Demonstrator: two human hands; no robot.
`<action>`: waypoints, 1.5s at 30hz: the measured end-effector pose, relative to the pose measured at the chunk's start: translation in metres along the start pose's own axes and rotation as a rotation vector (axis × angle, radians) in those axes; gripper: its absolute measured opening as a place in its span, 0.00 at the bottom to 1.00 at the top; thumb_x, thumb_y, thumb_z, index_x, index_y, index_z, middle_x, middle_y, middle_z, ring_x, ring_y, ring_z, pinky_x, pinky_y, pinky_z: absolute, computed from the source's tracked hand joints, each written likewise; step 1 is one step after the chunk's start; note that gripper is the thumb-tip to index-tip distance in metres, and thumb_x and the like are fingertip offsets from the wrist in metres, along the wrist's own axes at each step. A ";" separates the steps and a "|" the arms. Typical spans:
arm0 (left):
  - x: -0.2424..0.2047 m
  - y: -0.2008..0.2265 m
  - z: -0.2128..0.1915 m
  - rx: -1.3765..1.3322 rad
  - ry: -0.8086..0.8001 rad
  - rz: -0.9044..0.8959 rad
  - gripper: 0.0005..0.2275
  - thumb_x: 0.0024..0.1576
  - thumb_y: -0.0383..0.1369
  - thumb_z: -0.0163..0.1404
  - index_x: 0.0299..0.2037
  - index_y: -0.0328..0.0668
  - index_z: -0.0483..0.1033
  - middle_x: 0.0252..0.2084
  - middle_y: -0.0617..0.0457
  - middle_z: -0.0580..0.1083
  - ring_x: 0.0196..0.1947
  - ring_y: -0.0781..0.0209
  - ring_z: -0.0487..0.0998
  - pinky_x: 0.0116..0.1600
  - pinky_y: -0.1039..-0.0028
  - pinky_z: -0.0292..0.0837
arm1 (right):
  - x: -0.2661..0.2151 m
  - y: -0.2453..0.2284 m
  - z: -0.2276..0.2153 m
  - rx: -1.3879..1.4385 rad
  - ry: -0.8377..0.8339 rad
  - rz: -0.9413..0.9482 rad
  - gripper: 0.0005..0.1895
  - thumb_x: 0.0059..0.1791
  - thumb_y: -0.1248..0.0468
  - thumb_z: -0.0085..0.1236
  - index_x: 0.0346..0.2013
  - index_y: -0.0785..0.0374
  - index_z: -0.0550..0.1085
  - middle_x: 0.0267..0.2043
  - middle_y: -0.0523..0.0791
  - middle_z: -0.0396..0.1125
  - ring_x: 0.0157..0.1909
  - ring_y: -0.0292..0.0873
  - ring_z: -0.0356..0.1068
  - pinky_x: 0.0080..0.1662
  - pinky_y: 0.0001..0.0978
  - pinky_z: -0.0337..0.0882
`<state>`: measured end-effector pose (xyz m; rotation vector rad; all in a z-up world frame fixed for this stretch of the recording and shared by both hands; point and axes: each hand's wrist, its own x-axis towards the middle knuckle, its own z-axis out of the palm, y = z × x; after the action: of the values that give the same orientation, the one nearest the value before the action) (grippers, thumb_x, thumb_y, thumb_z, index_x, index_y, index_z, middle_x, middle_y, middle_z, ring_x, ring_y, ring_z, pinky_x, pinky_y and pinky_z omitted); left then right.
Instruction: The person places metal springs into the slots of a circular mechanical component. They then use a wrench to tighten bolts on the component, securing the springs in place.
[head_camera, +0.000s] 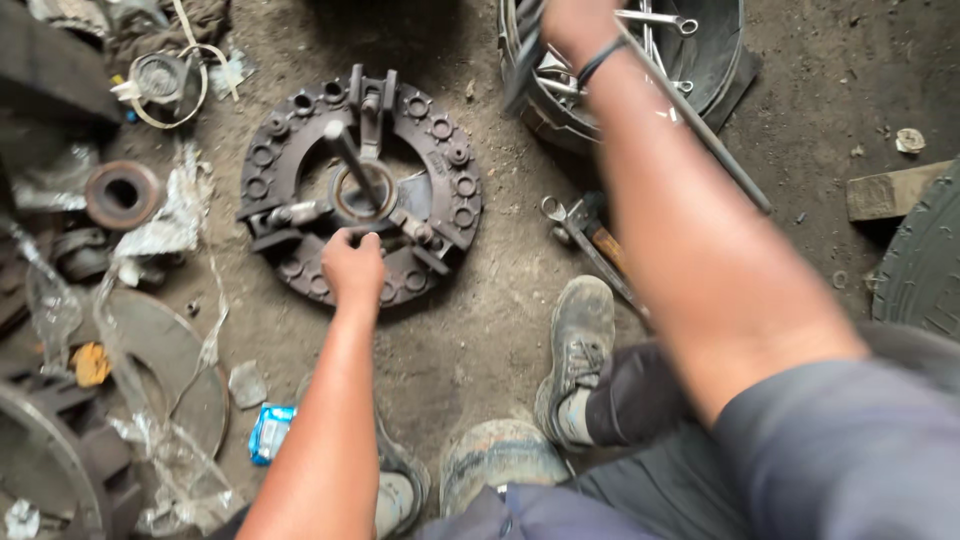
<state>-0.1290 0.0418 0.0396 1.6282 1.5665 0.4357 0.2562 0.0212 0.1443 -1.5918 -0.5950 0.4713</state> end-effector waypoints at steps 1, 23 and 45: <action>-0.002 -0.011 -0.005 -0.059 -0.056 -0.097 0.10 0.52 0.34 0.54 0.38 0.37 0.82 0.36 0.41 0.81 0.39 0.43 0.83 0.47 0.60 0.75 | -0.035 -0.003 0.023 0.158 -0.070 0.162 0.09 0.54 0.62 0.48 0.35 0.64 0.71 0.25 0.49 0.69 0.25 0.50 0.72 0.30 0.47 0.76; -0.057 -0.045 0.016 0.223 -0.457 -0.095 0.13 0.53 0.38 0.55 0.47 0.52 0.84 0.51 0.46 0.80 0.54 0.46 0.79 0.58 0.62 0.73 | -0.321 0.089 0.042 -0.389 -0.638 0.993 0.27 0.44 0.73 0.56 0.58 0.56 0.69 0.30 0.49 0.69 0.22 0.44 0.70 0.24 0.41 0.73; -0.036 -0.078 0.067 0.246 -0.617 0.032 0.34 0.51 0.32 0.55 0.72 0.46 0.59 0.66 0.39 0.68 0.66 0.45 0.69 0.67 0.64 0.63 | -0.320 -0.014 0.062 -1.274 -0.739 0.108 0.19 0.47 0.67 0.48 0.52 0.53 0.76 0.39 0.56 0.74 0.44 0.59 0.75 0.46 0.53 0.74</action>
<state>-0.1374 -0.0214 -0.0492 1.7514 1.1517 -0.2448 -0.0329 -0.1295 0.1376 -2.6558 -1.5789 0.8571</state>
